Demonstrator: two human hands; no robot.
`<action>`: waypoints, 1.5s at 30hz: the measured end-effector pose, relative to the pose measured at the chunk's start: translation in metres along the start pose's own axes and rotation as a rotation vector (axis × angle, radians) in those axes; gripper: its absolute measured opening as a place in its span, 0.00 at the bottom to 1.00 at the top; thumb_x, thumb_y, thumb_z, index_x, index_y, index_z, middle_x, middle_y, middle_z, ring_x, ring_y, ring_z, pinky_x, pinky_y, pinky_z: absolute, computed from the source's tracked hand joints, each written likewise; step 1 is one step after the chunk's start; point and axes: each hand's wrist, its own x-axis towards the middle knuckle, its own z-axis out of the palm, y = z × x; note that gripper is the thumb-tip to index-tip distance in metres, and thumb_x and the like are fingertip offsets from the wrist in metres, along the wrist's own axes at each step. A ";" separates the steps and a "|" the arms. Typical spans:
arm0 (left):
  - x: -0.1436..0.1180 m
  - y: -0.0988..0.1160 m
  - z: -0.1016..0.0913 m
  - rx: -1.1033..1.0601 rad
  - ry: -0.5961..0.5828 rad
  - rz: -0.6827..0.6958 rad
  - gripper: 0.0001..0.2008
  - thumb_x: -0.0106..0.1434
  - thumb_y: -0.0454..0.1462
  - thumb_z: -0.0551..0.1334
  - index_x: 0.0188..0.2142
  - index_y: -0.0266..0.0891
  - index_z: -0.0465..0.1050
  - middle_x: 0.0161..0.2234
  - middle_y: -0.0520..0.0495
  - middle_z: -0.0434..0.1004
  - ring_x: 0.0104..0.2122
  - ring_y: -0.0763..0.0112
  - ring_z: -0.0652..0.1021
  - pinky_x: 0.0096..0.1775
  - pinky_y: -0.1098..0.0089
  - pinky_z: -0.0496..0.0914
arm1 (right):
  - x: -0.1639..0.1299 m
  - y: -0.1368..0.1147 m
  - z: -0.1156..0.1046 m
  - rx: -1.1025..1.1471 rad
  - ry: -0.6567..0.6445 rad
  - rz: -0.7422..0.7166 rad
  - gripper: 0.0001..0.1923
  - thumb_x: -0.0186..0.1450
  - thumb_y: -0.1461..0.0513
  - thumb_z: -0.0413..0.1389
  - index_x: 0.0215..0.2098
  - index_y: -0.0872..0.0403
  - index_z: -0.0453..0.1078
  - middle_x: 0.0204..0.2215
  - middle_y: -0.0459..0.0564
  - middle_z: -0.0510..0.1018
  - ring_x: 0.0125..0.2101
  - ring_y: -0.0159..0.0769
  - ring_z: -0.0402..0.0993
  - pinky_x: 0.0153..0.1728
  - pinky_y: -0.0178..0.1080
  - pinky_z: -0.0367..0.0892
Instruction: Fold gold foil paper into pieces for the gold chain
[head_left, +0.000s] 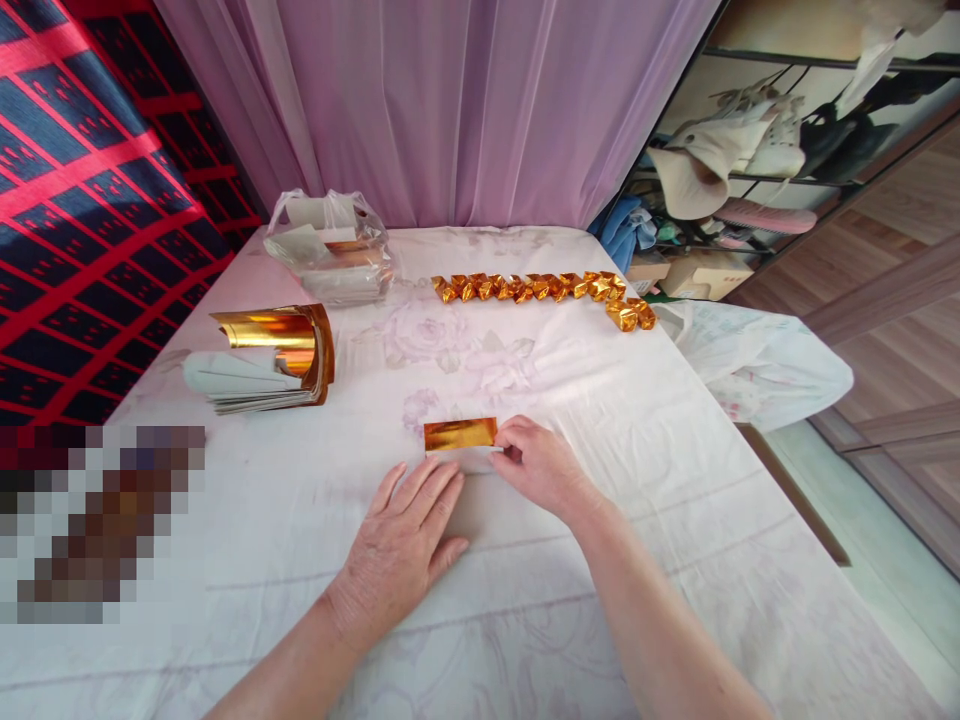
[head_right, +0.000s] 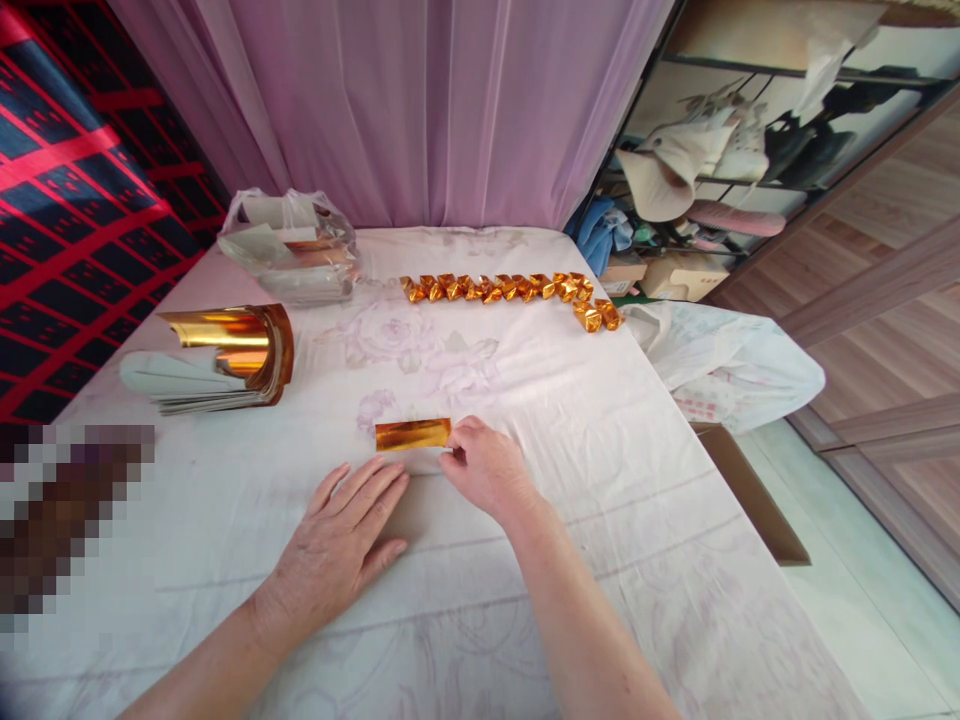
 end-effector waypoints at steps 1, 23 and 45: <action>0.000 0.002 0.001 0.000 -0.002 0.011 0.25 0.71 0.47 0.53 0.61 0.37 0.66 0.60 0.43 0.71 0.61 0.57 0.67 0.65 0.55 0.51 | 0.000 0.000 0.000 0.000 0.001 0.002 0.06 0.61 0.64 0.58 0.25 0.52 0.68 0.34 0.45 0.75 0.28 0.29 0.70 0.34 0.34 0.62; -0.003 -0.001 0.007 0.018 -0.094 0.027 0.31 0.71 0.52 0.51 0.65 0.35 0.59 0.64 0.42 0.65 0.65 0.57 0.61 0.66 0.53 0.46 | 0.000 0.002 0.001 0.018 0.036 -0.014 0.04 0.59 0.66 0.59 0.26 0.53 0.70 0.34 0.46 0.76 0.27 0.28 0.70 0.33 0.33 0.62; -0.002 -0.001 0.007 -0.016 -0.117 0.012 0.32 0.71 0.52 0.51 0.67 0.37 0.56 0.65 0.42 0.64 0.65 0.57 0.62 0.67 0.53 0.45 | 0.001 0.003 0.001 0.021 0.026 -0.022 0.03 0.60 0.65 0.58 0.28 0.53 0.71 0.35 0.47 0.76 0.28 0.29 0.71 0.34 0.34 0.64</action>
